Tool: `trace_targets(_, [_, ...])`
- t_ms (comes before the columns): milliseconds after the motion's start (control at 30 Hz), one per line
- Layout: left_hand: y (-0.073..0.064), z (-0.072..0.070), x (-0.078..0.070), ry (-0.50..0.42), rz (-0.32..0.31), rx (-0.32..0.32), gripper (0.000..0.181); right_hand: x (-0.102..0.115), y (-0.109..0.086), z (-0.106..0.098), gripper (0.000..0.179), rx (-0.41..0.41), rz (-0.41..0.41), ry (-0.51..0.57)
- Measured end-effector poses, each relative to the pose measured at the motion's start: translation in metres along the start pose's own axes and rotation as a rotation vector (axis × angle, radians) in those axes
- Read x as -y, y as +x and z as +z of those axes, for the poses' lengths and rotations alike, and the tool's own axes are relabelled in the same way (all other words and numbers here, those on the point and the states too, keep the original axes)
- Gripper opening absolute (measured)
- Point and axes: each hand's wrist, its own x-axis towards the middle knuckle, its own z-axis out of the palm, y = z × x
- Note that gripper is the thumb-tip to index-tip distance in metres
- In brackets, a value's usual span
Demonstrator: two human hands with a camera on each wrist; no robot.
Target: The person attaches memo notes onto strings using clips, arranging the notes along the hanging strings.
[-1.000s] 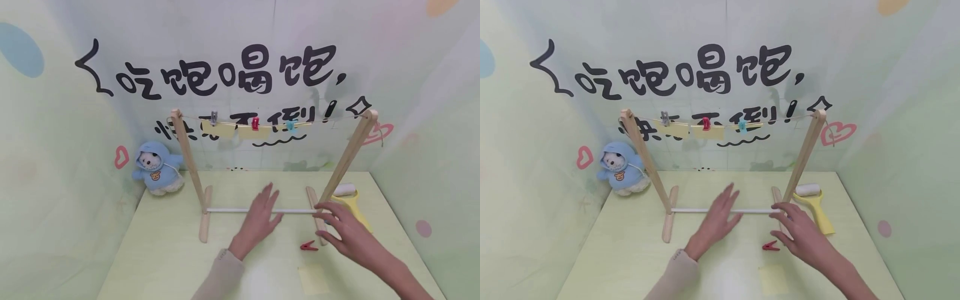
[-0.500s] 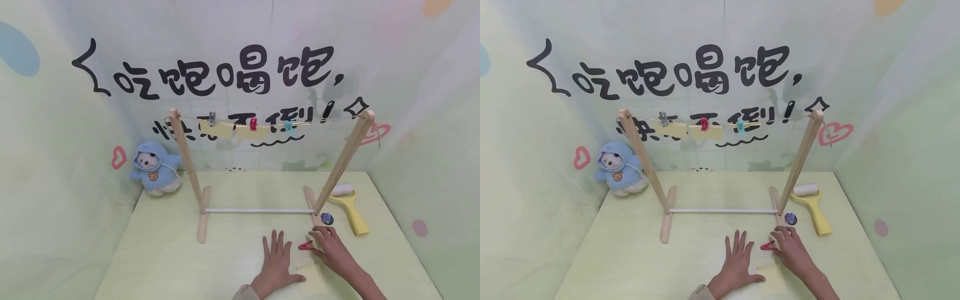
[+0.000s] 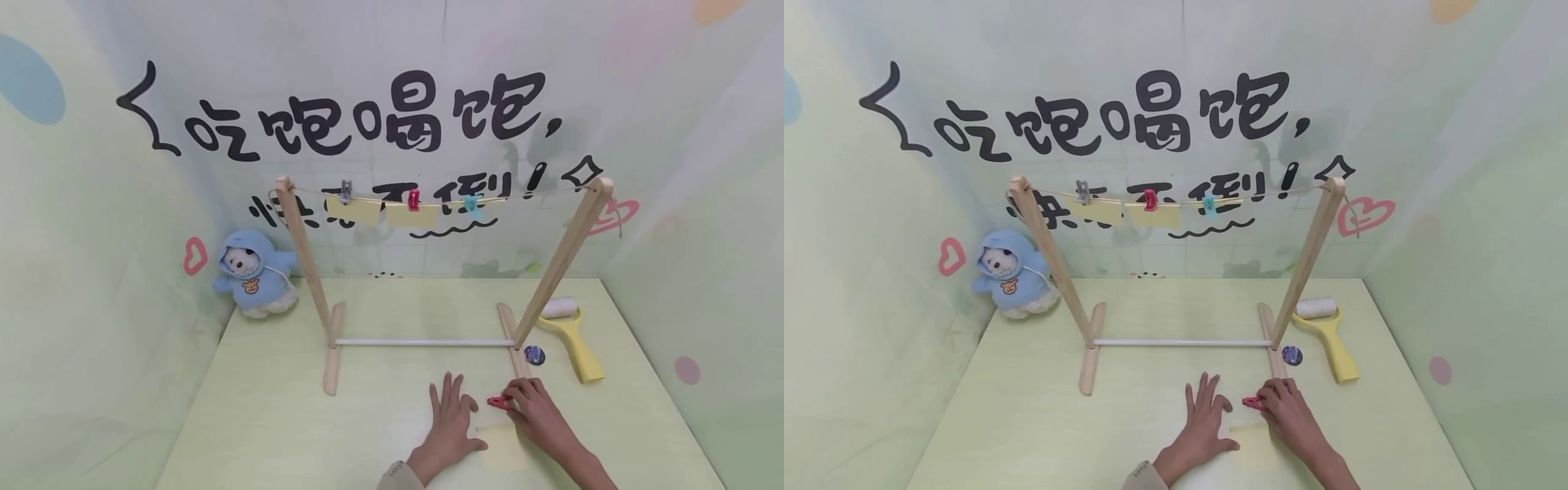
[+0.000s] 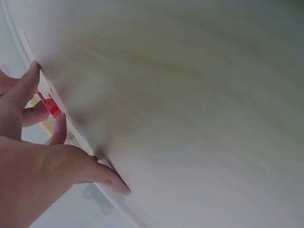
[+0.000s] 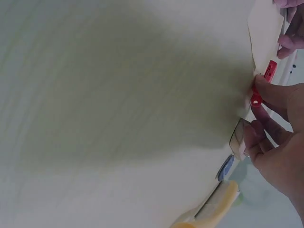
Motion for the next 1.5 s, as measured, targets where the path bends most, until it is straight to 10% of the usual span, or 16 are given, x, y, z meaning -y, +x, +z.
trace_targets(333, [0.007, -0.012, 0.001, -0.094, 0.020, 0.052, 0.024, -0.004, 0.002, -0.006, 0.035, -0.079, 0.072, 0.100])
trace_targets(567, [0.008, -0.017, -0.003, -0.090, 0.015, 0.029, 0.010, -0.011, 0.009, -0.014, 0.039, -0.199, 0.163, 0.410])
trace_targets(767, [0.027, -0.018, 0.008, -0.433, 0.023, -0.087, 0.005, 0.000, 0.042, -0.063, 0.041, -0.226, 0.219, 0.545])
trace_targets(1100, [0.105, -0.139, -0.054, -0.807, -0.078, -0.336, 0.021, 0.012, 0.137, -0.213, 0.027, -0.359, -0.037, 0.461])
trace_targets(1233, [0.137, -0.185, -0.076, -0.847, -0.020, -0.439, 0.022, 0.020, 0.170, -0.265, 0.061, -0.381, -0.123, 0.439])
trace_targets(1500, [0.168, -0.237, -0.108, -0.905, 0.039, -0.571, 0.020, 0.021, 0.228, -0.324, 0.046, -0.388, -0.197, 0.363])
